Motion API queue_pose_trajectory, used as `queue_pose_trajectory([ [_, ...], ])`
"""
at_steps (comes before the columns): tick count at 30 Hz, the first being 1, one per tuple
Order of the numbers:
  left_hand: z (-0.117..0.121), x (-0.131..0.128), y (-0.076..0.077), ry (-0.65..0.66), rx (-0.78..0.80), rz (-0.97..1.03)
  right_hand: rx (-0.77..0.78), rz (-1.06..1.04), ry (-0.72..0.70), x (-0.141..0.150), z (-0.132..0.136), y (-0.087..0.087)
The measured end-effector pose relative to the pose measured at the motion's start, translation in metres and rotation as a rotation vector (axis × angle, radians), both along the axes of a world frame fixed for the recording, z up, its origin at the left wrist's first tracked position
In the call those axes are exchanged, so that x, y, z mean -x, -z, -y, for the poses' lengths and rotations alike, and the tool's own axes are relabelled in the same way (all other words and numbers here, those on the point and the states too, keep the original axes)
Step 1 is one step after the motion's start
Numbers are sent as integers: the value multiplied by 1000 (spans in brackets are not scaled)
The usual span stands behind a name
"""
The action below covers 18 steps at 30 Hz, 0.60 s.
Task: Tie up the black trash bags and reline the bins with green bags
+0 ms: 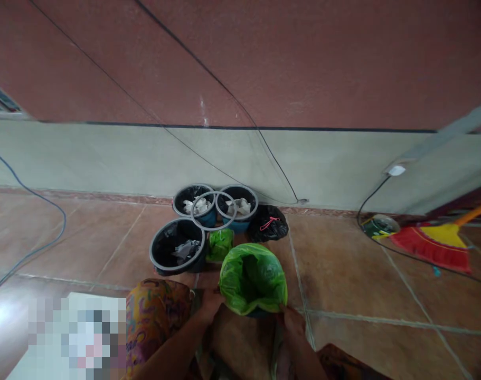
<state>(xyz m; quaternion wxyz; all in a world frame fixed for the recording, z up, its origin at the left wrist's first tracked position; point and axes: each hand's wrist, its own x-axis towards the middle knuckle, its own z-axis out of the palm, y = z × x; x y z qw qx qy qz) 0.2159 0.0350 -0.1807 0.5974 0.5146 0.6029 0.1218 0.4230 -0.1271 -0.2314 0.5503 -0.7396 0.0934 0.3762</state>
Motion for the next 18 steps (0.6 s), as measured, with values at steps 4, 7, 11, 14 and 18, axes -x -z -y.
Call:
queue_pose_trajectory([
  [4, 7, 3, 4, 106, -12, -107, -97, -125, 45, 5, 3, 1],
  [7, 6, 6, 6, 157, -20, -139, -178, -219, 21, 3, 9, 2],
  [11, 1, 9, 8, 283, -135, -151, -179, -230, 24, 1, 14, 6],
  [14, 0, 7, 9, 354, -210, -164, -136, -196, 34, 2, 12, 11],
  [18, 2, 2, 11, 336, -216, -175, -69, -70, -33, 5, 8, 18],
])
